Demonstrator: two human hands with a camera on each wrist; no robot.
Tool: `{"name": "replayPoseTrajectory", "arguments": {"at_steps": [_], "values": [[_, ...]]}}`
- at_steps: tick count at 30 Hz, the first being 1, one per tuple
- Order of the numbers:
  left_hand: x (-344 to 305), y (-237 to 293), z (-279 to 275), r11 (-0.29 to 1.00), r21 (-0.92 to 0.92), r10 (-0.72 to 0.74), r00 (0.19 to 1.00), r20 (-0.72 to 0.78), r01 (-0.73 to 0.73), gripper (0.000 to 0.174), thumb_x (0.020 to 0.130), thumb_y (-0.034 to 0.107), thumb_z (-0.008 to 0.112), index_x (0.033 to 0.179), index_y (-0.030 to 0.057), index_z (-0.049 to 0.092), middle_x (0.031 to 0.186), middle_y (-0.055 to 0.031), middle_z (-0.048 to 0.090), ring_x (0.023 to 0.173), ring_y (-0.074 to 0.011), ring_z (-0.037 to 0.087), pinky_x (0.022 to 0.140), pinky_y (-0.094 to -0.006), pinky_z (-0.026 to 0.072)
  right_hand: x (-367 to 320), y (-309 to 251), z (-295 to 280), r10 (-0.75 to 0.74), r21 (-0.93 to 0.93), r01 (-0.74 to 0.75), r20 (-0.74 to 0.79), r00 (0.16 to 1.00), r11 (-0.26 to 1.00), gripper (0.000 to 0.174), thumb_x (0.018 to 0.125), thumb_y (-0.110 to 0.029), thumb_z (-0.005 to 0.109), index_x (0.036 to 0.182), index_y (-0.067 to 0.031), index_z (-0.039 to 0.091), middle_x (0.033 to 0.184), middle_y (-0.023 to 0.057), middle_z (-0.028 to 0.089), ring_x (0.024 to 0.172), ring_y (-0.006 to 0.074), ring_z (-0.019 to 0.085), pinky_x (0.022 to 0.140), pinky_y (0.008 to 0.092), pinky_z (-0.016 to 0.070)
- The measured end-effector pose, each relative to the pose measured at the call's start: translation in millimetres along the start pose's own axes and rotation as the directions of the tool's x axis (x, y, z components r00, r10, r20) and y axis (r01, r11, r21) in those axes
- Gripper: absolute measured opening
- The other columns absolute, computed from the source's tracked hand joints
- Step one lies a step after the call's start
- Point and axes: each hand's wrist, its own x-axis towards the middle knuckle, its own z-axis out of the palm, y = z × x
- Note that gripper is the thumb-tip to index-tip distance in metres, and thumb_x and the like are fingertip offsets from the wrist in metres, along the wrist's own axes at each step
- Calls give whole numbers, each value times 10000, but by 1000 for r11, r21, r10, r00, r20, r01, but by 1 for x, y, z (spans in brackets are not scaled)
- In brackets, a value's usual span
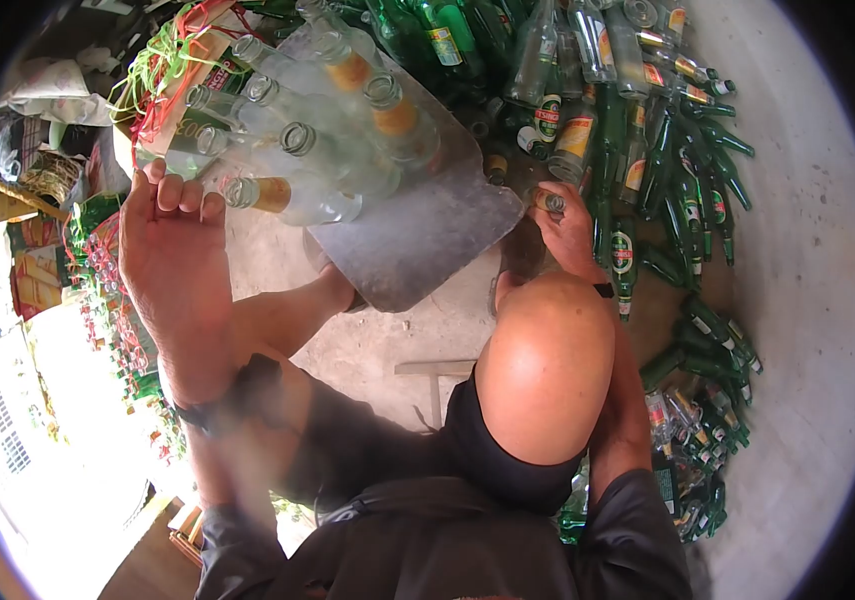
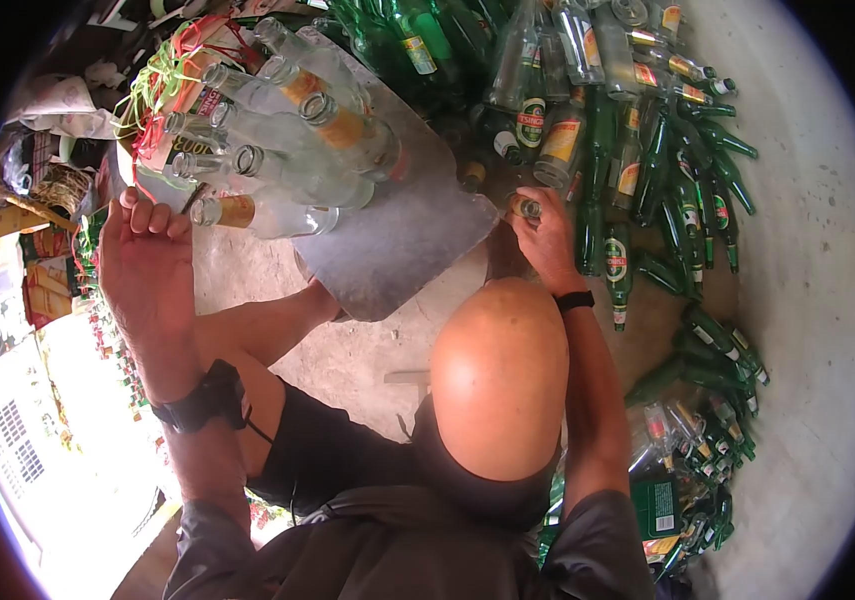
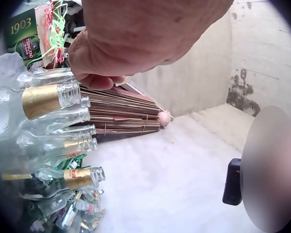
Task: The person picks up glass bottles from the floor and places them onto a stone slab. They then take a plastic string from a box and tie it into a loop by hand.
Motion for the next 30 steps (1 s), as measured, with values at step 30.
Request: {"name": "replayPoseTrajectory", "arguments": {"at_steps": [30], "values": [[0,3,-20,999,-27,41,998,-44,-42,134,1034,174,566,1055,43,579,825,-9,483,767,-138,453,715,-315,405,-86,33,-75,98,-236,-165,-271,958,958,392,788,-101,782,1156,-58,656,1108,114,622,994,281,653,760,355,612]]}}
